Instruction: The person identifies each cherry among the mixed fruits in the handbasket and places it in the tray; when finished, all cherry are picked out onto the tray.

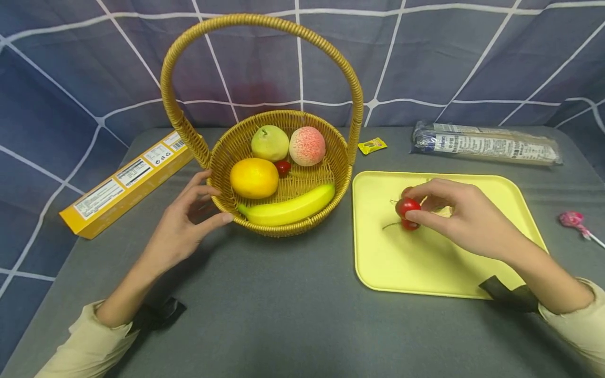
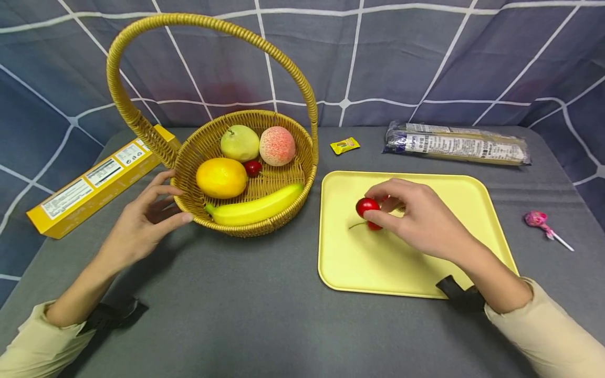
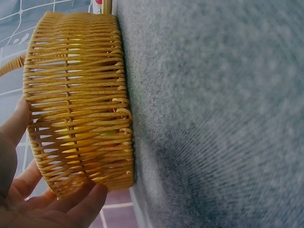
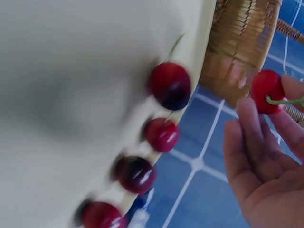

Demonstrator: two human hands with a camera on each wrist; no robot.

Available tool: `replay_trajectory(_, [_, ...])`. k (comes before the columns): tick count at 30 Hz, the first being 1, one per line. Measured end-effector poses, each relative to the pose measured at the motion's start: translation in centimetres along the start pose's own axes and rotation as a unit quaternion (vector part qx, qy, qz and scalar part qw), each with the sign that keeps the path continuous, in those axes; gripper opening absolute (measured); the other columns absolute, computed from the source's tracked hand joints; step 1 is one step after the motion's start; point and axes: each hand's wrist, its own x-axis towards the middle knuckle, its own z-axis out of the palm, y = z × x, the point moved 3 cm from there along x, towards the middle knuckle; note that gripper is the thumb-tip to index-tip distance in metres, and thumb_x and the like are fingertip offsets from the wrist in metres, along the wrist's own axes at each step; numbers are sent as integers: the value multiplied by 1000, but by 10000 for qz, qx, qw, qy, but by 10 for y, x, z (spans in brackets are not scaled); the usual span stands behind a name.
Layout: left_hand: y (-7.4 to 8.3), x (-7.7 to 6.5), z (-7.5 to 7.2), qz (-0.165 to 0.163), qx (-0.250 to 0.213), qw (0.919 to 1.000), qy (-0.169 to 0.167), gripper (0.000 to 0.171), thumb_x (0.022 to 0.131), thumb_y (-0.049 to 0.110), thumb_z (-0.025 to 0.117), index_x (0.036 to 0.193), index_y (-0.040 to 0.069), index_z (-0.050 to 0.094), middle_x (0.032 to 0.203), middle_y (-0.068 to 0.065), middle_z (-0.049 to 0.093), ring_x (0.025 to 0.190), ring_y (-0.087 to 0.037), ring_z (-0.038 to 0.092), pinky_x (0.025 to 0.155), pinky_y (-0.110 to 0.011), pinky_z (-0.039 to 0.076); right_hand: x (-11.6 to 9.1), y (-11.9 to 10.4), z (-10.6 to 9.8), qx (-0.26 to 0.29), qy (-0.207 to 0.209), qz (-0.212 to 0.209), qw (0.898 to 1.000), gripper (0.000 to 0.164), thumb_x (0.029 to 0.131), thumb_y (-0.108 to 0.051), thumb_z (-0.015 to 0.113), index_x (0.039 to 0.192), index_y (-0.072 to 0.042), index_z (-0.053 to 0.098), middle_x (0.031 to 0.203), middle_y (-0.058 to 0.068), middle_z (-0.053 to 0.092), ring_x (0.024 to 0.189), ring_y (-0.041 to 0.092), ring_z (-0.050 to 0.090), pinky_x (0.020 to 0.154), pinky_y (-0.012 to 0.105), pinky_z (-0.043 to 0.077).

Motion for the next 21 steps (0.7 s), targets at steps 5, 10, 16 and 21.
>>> replay_trajectory(5, [1,0,1,-27,-96,9999,-24,42,87,8,76,121,-5,55,158,-9,30,132,-37,44,105,-52,43,-18,25,-6,-593,-89,139,9981,27,83,-4,78,106,-17,72,95,-10,69,78,5,64,69,12,49])
replay_trajectory(10, [3,1,1,-101,-131,9998,-59,42,87,7,76,122,-3,55,158,-9,28,133,-37,42,106,-55,42,-29,45,-8,-578,-268,466,9969,23,82,-1,79,102,-10,72,94,-3,70,75,5,63,63,14,50])
replay_trajectory(16, [2,1,1,-79,-155,9998,-65,42,87,8,76,122,-3,55,158,-10,28,132,-39,42,106,-57,41,-33,57,-7,-623,-418,757,9943,22,81,0,79,102,-6,72,91,0,69,74,3,60,60,16,50])
replay_trajectory(21, [1,0,1,-55,-116,9999,-55,42,88,9,76,122,-4,55,158,-9,29,133,-37,43,106,-56,42,-32,55,-4,-745,-440,633,9942,24,81,0,79,102,-7,72,92,0,69,74,2,61,61,16,52])
